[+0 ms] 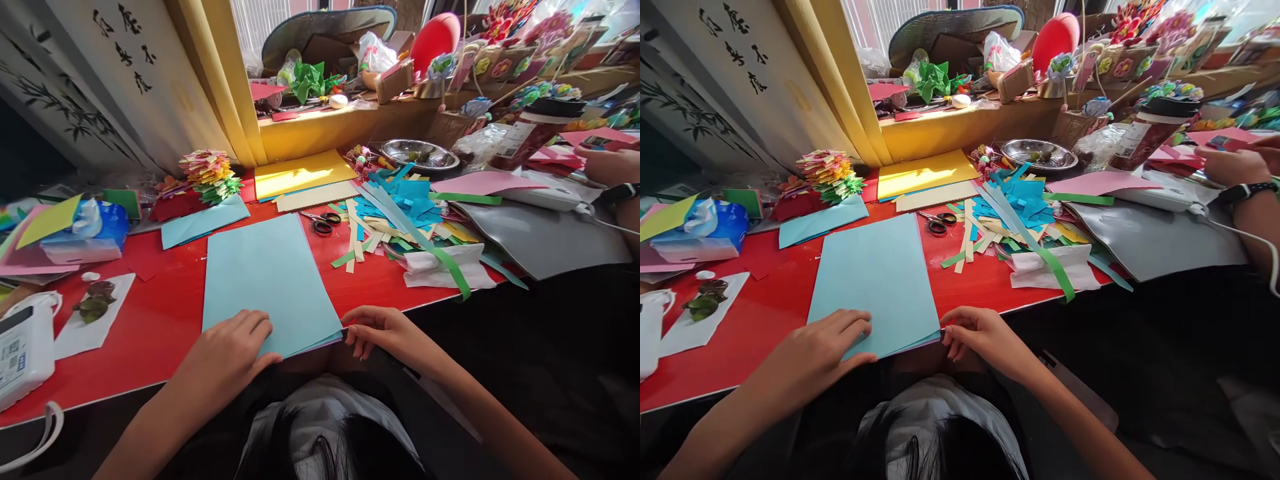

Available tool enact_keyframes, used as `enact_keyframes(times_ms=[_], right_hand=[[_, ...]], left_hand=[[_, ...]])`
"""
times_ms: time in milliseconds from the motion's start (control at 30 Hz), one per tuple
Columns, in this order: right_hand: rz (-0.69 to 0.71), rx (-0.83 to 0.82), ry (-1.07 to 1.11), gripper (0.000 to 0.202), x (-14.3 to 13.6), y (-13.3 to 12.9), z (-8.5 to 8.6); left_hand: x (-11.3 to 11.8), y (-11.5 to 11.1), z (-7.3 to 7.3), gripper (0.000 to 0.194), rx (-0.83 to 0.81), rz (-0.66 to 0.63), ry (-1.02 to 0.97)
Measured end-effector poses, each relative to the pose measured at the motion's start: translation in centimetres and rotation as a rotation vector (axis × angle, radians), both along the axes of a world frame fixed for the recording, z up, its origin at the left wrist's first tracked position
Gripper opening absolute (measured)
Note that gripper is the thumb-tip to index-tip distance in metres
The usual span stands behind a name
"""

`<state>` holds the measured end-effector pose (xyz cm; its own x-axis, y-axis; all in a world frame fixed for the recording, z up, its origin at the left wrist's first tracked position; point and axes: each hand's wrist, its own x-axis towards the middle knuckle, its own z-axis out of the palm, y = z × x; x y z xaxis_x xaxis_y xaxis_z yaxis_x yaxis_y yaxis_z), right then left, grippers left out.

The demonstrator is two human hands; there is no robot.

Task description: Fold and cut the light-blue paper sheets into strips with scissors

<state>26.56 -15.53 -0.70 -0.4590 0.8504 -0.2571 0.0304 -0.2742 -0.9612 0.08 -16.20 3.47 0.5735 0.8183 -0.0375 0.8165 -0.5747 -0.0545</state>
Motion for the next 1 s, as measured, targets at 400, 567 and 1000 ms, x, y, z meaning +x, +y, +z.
enact_keyframes(times_ms=[400,567,1000], right_hand=[[-0.029,0.006,0.003,0.025,-1.3,-0.2,0.4],[-0.154,0.044,-0.117,0.024,-1.2,-1.2,-0.4],[-0.458,-0.055,-0.015,0.022,-2.4,-3.3,-2.6]], left_hand=[[5.2,3.1,-2.3,0.038,-0.159,-0.188,-0.387],[5.3,2.9,-3.5,0.039,-0.153,-0.172,-0.423],[5.9,3.0,-3.7,0.035,-0.149,-0.192,-0.363]])
